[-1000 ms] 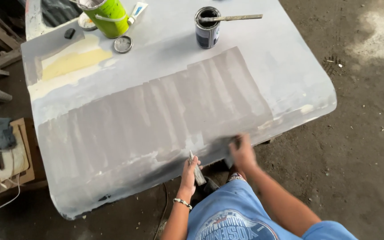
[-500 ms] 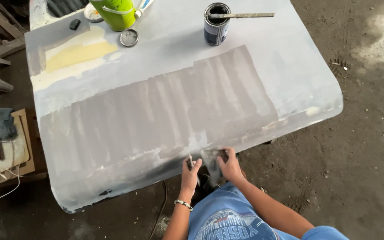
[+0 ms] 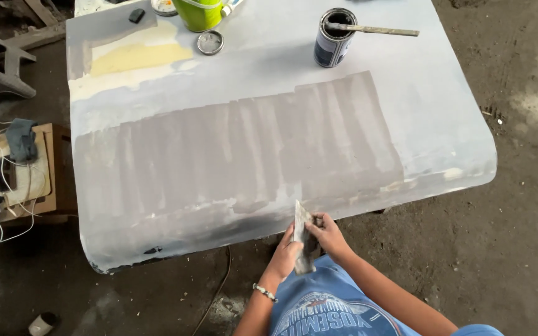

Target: The person uses a putty knife to scoop a gray filler substance from a can and applies it to a large, white, curved surface. They spread the filler evenly across the surface using the putty knife, smoothing it out in broad strokes.

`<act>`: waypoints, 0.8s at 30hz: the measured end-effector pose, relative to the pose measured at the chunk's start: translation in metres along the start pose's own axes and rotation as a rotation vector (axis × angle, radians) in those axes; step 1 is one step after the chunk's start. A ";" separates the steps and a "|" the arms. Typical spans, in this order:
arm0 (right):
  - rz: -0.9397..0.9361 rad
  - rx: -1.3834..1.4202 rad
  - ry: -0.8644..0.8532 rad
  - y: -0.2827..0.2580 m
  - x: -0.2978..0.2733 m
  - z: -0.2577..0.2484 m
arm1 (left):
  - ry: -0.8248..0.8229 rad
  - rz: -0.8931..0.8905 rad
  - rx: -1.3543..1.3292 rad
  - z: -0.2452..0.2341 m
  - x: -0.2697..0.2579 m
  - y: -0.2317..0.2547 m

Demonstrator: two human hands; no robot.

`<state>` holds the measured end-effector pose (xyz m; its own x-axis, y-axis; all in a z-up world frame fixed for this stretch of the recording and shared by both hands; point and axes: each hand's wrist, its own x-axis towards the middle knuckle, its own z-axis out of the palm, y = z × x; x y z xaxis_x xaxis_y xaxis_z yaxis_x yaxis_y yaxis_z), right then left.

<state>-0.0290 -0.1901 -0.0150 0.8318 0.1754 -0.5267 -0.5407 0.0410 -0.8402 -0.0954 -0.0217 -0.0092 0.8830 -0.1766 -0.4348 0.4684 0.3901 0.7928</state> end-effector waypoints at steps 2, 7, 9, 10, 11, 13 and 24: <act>-0.057 -0.155 -0.028 -0.029 -0.015 0.005 | 0.019 -0.079 -0.029 -0.003 -0.006 0.008; -0.201 -0.551 -0.087 -0.049 -0.026 0.004 | -0.024 -0.202 -0.113 -0.005 -0.020 0.014; -0.145 -0.577 -0.026 -0.043 -0.020 0.003 | -0.126 -0.225 -0.031 0.018 -0.039 0.062; -0.145 -0.579 -0.025 -0.049 -0.024 0.005 | -0.128 -0.224 -0.032 0.021 -0.041 0.059; -0.082 -0.594 -0.011 -0.057 -0.027 0.007 | -0.120 -0.248 -0.124 0.022 -0.041 0.058; -0.026 -0.609 0.000 -0.066 -0.018 -0.002 | -0.111 -0.265 -0.214 0.018 -0.039 0.046; -0.295 -1.824 0.316 -0.073 0.130 -0.119 | 0.048 -0.337 -0.567 -0.013 -0.050 0.016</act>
<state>0.1338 -0.2873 -0.0372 0.9659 0.1860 -0.1800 0.2106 -0.9690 0.1293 -0.1330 0.0052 0.0195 0.6828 -0.3370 -0.6482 0.6190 0.7382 0.2682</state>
